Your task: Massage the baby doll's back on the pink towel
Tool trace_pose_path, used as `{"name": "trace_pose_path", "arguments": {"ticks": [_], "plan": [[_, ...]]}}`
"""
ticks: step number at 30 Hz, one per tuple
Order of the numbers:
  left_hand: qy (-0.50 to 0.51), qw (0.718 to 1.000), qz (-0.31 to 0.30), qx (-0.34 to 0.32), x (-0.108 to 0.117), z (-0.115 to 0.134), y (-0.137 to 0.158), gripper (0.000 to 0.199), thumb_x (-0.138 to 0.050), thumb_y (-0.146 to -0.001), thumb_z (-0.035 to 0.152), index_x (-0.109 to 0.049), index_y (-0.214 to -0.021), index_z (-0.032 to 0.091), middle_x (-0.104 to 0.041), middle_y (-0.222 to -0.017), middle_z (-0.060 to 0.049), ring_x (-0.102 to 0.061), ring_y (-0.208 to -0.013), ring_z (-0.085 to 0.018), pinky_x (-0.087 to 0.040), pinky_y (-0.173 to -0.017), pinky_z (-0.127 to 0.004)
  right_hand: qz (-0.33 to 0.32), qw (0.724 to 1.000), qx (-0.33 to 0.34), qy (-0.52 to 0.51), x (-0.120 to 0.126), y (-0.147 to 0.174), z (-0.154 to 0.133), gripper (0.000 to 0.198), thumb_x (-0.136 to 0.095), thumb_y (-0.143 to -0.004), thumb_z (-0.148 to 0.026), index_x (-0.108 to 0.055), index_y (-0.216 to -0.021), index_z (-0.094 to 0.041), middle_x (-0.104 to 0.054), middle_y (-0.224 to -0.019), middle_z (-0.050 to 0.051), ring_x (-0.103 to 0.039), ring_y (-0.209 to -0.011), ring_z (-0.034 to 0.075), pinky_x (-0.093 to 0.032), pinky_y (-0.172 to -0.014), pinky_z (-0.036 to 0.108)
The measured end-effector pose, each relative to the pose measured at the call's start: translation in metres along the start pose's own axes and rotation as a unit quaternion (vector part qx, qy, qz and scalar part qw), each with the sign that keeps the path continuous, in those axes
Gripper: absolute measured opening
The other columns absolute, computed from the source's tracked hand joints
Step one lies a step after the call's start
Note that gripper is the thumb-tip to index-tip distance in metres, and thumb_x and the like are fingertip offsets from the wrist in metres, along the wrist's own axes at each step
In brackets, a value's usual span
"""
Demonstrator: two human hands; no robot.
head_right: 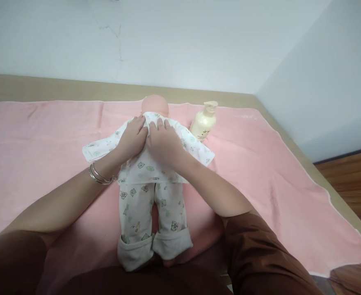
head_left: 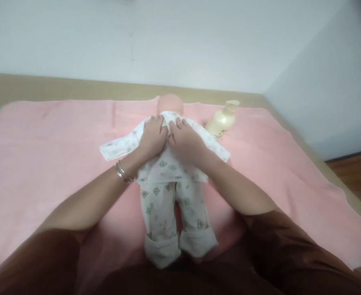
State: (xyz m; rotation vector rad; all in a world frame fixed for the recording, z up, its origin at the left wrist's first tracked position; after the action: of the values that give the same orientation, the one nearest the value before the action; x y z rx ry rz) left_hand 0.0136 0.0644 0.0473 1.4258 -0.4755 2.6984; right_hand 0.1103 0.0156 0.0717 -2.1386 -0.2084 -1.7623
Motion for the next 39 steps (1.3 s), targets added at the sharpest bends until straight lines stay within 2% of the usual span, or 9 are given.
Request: {"name": "trace_pose_path", "arguments": {"ticks": [4,7,12,17,20,25,28,31,39], "plan": [[-0.077,0.99,0.042,-0.11,-0.003,0.029,0.024,0.054,-0.026,-0.101,0.02,-0.053,-0.141,-0.002,-0.055,-0.152,-0.025,-0.047,-0.151,-0.033,-0.032,-0.133,-0.054,-0.008,0.995,-0.079,-0.055,-0.005,-0.02,0.032,0.058,-0.027,-0.103,-0.026,-0.043,-0.153,-0.001,-0.047,-0.159,0.025,-0.042,-0.15,0.039,-0.036,-0.124,0.059],[-0.107,0.98,0.058,-0.156,-0.004,0.046,0.039,0.05,-0.028,-0.1,0.017,-0.054,-0.14,-0.001,-0.056,-0.151,-0.024,-0.046,-0.152,-0.033,-0.033,-0.134,-0.051,0.008,0.994,-0.088,-0.064,-0.009,-0.028,0.042,0.059,-0.028,-0.103,-0.03,-0.044,-0.152,-0.001,-0.049,-0.157,0.025,-0.042,-0.15,0.038,-0.035,-0.124,0.059],[-0.088,0.99,0.031,-0.108,-0.004,0.031,0.025,0.044,-0.031,-0.098,0.016,-0.059,-0.129,0.005,-0.059,-0.148,-0.021,-0.049,-0.148,-0.032,-0.036,-0.131,-0.054,-0.005,0.997,-0.075,-0.027,-0.008,-0.022,0.035,0.062,-0.024,-0.105,-0.031,-0.035,-0.158,0.0,-0.041,-0.163,0.025,-0.038,-0.153,0.04,-0.032,-0.125,0.062],[-0.052,0.998,0.017,-0.035,0.005,0.011,0.005,0.031,-0.03,-0.098,0.022,-0.06,-0.103,0.014,-0.068,-0.115,-0.018,-0.063,-0.119,-0.031,-0.051,-0.113,-0.052,-0.019,0.999,-0.029,0.038,0.001,-0.001,0.005,0.057,-0.024,-0.105,-0.025,-0.042,-0.153,0.001,-0.048,-0.156,0.03,-0.045,-0.146,0.043,-0.04,-0.118,0.062],[-0.036,0.999,0.028,-0.019,0.009,0.011,0.005,0.028,-0.031,-0.098,0.024,-0.058,-0.099,0.016,-0.068,-0.109,-0.017,-0.063,-0.112,-0.032,-0.051,-0.108,-0.053,0.0,0.999,-0.007,0.047,0.002,0.008,-0.007,0.056,-0.022,-0.104,-0.023,-0.045,-0.15,0.0,-0.05,-0.153,0.03,-0.046,-0.145,0.042,-0.042,-0.117,0.06],[-0.007,0.999,0.038,0.0,0.004,0.009,0.009,0.039,-0.032,-0.099,0.025,-0.061,-0.121,0.012,-0.065,-0.134,-0.018,-0.057,-0.132,-0.031,-0.044,-0.121,-0.051,0.013,1.0,0.027,-0.004,0.002,-0.002,0.001,0.053,-0.024,-0.102,-0.02,-0.052,-0.144,-0.003,-0.057,-0.147,0.025,-0.046,-0.147,0.037,-0.04,-0.122,0.057],[-0.008,0.999,0.035,0.01,-0.001,0.004,0.009,0.049,-0.033,-0.099,0.027,-0.057,-0.138,0.008,-0.056,-0.152,-0.019,-0.05,-0.145,-0.031,-0.035,-0.13,-0.051,-0.011,0.999,-0.025,-0.047,0.0,-0.015,0.022,0.054,-0.027,-0.104,-0.029,-0.051,-0.147,-0.007,-0.052,-0.154,0.023,-0.046,-0.146,0.039,-0.038,-0.121,0.062],[-0.011,0.999,0.041,0.013,-0.005,0.001,0.008,0.055,-0.033,-0.099,0.029,-0.055,-0.143,0.006,-0.054,-0.155,-0.019,-0.047,-0.148,-0.031,-0.032,-0.132,-0.051,-0.022,0.997,-0.062,-0.05,-0.003,-0.021,0.035,0.06,-0.028,-0.105,-0.037,-0.044,-0.155,-0.008,-0.046,-0.16,0.023,-0.043,-0.149,0.04,-0.032,-0.123,0.064],[-0.023,0.996,0.075,-0.03,-0.004,0.003,0.011,0.055,-0.031,-0.099,0.028,-0.057,-0.142,0.005,-0.059,-0.15,-0.02,-0.052,-0.144,-0.032,-0.038,-0.128,-0.054,-0.003,0.997,-0.066,-0.032,-0.008,-0.018,0.032,0.062,-0.024,-0.105,-0.034,-0.038,-0.159,-0.005,-0.042,-0.164,0.023,-0.038,-0.154,0.039,-0.028,-0.125,0.064]]}}
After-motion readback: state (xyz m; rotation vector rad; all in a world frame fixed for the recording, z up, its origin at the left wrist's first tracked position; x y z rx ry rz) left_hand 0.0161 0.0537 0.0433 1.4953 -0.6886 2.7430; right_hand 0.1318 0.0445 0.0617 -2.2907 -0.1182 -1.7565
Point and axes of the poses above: each hand's wrist, its own y-axis away from the middle knuckle, its own x-axis out of the back of the hand, z = x × y, the point moved 8 cm from there along -y, towards the middle knuckle
